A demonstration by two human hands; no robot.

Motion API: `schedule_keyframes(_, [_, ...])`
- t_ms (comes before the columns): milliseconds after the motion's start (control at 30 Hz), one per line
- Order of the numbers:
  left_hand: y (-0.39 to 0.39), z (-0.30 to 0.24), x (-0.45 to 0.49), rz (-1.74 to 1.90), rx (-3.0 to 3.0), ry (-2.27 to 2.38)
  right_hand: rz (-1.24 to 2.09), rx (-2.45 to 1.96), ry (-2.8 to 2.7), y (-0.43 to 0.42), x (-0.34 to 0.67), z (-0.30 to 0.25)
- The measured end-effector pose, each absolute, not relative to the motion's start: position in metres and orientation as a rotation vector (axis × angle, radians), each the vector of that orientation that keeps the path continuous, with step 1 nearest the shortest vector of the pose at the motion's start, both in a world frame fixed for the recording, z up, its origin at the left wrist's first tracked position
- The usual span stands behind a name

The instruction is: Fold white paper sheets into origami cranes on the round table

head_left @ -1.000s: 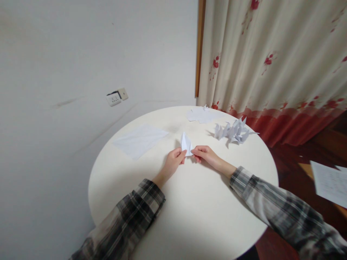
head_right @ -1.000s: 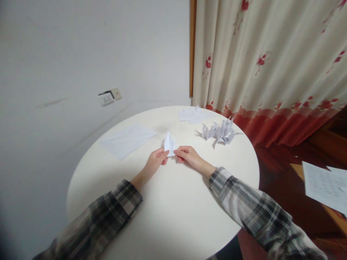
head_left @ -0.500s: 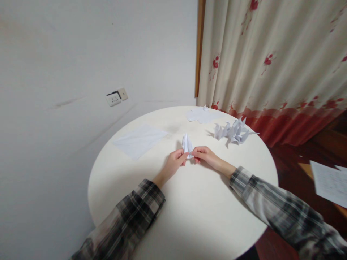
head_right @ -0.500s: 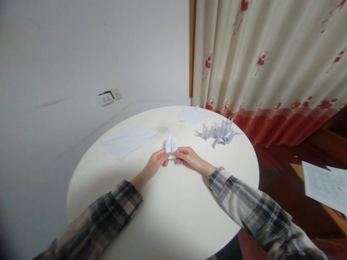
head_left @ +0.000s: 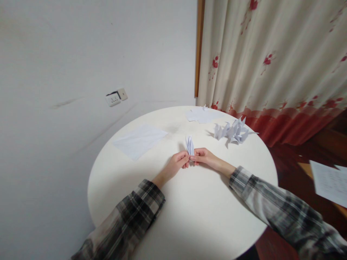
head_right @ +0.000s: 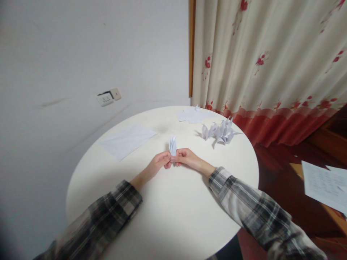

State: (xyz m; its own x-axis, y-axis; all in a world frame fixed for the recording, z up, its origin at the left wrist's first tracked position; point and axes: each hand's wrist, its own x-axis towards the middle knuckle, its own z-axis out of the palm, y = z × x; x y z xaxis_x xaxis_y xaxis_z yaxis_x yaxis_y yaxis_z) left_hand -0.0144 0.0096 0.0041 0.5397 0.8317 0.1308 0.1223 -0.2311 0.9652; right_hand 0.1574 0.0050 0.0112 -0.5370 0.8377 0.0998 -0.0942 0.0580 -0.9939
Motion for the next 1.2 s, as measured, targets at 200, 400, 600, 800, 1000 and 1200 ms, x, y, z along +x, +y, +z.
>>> schedule_keyframes(200, [0.0073, 0.0082, -0.0127, 0.799, 1.708, 0.838, 1.565, -0.792, -1.622, 0.0066, 0.1573, 0.0083])
schedule_keyframes(400, [0.0075, 0.0075, -0.0129, 0.814, 1.697, 0.820, 1.574, -0.763, -1.618, 0.0061, 0.1576, 0.0089])
schedule_keyframes(600, [0.0083, 0.0050, -0.0131, 0.819, 1.701, 0.814, 1.584, -0.750, -1.603, 0.0066, 0.1569, 0.0084])
schedule_keyframes(800, [0.0104, 0.0032, -0.0142, 0.844, 1.697, 0.830, 1.567, -0.714, -1.603, 0.0073, 0.1568, 0.0099])
schedule_keyframes(1000, [0.0119, 0.0022, -0.0145, 0.901, 1.697, 0.854, 1.548, -0.671, -1.630, 0.0079, 0.1577, 0.0113])
schedule_keyframes(1200, [0.0120, 0.0027, -0.0128, 0.988, 1.673, 0.883, 1.546, -0.702, -1.545, 0.0089, 0.1580, 0.0090])
